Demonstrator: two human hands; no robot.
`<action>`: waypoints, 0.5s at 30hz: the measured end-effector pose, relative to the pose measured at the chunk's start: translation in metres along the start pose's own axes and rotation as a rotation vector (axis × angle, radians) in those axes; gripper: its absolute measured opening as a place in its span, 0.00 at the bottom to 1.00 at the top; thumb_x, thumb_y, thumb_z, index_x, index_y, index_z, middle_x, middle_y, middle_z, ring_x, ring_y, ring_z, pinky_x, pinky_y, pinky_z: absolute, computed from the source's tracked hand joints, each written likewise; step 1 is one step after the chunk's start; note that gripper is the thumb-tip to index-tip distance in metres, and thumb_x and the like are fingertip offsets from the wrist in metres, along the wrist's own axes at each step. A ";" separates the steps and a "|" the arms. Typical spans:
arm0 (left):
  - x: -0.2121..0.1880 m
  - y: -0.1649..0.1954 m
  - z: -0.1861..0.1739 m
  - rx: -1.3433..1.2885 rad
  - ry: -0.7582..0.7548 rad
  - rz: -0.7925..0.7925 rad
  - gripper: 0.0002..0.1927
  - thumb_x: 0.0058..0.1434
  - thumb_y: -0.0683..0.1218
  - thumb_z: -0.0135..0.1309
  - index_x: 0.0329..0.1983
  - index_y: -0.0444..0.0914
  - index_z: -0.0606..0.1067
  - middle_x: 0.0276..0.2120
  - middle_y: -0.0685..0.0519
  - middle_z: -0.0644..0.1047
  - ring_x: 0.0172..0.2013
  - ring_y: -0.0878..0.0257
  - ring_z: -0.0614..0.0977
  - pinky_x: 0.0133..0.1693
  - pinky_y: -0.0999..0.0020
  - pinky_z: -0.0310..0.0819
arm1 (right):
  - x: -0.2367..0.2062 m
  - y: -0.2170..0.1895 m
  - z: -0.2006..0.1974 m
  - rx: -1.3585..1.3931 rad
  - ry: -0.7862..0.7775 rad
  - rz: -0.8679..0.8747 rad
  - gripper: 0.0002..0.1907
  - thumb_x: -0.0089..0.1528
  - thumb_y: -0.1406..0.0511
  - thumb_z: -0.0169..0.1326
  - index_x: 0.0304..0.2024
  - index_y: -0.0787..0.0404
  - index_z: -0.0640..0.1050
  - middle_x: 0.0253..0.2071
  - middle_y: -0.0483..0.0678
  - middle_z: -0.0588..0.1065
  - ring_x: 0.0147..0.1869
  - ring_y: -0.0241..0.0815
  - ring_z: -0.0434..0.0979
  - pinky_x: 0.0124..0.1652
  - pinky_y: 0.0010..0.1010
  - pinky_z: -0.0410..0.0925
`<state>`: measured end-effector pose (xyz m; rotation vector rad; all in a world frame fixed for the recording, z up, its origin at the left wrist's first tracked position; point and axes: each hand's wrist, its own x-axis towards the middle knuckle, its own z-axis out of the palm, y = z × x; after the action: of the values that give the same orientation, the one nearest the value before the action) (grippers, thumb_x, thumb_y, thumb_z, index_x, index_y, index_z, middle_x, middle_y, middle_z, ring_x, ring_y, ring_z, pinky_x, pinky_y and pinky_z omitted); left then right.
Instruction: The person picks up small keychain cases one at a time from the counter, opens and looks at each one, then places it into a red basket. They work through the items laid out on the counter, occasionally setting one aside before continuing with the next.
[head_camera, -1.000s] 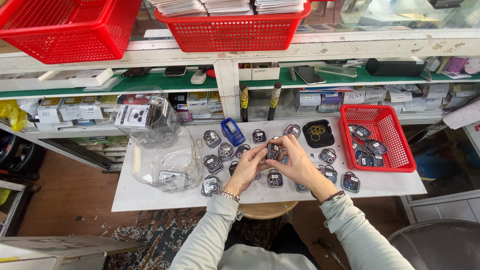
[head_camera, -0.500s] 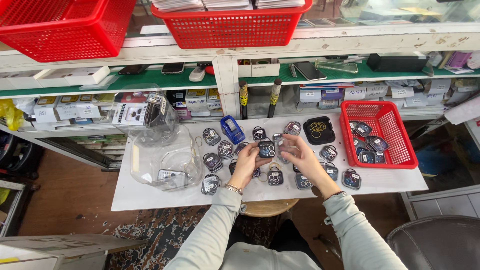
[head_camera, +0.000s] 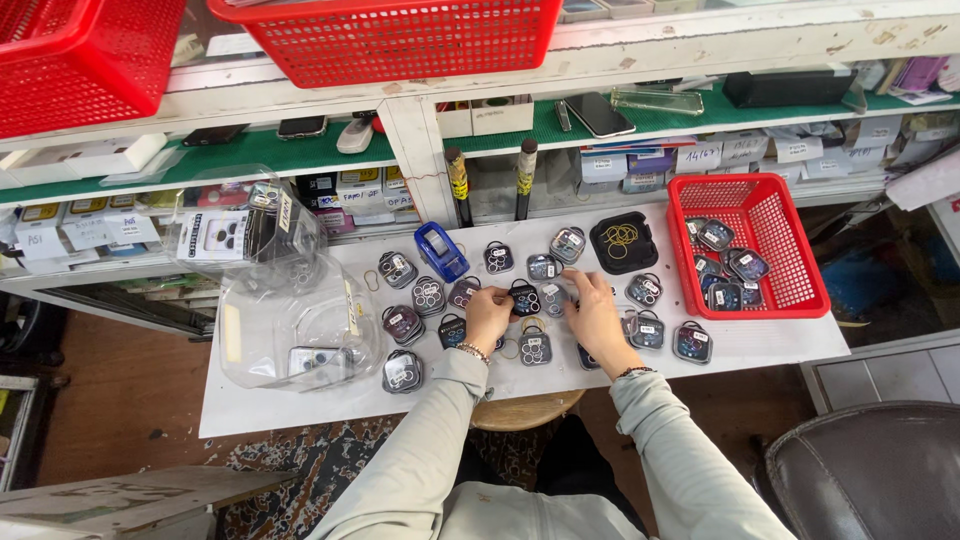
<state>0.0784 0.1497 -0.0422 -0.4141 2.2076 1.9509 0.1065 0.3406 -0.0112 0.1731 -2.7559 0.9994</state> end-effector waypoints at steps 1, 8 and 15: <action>0.003 -0.001 0.001 -0.035 -0.012 -0.007 0.11 0.61 0.38 0.55 0.43 0.26 0.79 0.30 0.45 0.83 0.25 0.60 0.85 0.26 0.70 0.81 | 0.001 0.000 -0.005 -0.056 0.033 -0.053 0.26 0.52 0.74 0.60 0.54 0.58 0.75 0.45 0.56 0.74 0.51 0.58 0.74 0.49 0.43 0.69; 0.013 -0.007 0.007 -0.071 -0.057 0.009 0.12 0.61 0.37 0.54 0.45 0.25 0.78 0.32 0.44 0.84 0.27 0.60 0.86 0.27 0.70 0.82 | 0.005 -0.007 -0.002 -0.056 -0.134 -0.110 0.08 0.56 0.69 0.59 0.39 0.58 0.83 0.40 0.50 0.76 0.50 0.55 0.75 0.47 0.43 0.70; 0.013 -0.018 0.004 -0.027 -0.017 0.053 0.10 0.60 0.36 0.55 0.42 0.24 0.79 0.31 0.44 0.84 0.26 0.60 0.87 0.27 0.70 0.84 | -0.012 -0.017 0.016 0.070 -0.065 -0.126 0.07 0.59 0.69 0.58 0.41 0.60 0.81 0.39 0.52 0.77 0.48 0.56 0.76 0.47 0.44 0.70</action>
<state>0.0720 0.1504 -0.0637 -0.3446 2.2056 2.0049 0.1185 0.3175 -0.0150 0.3915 -2.7296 1.0753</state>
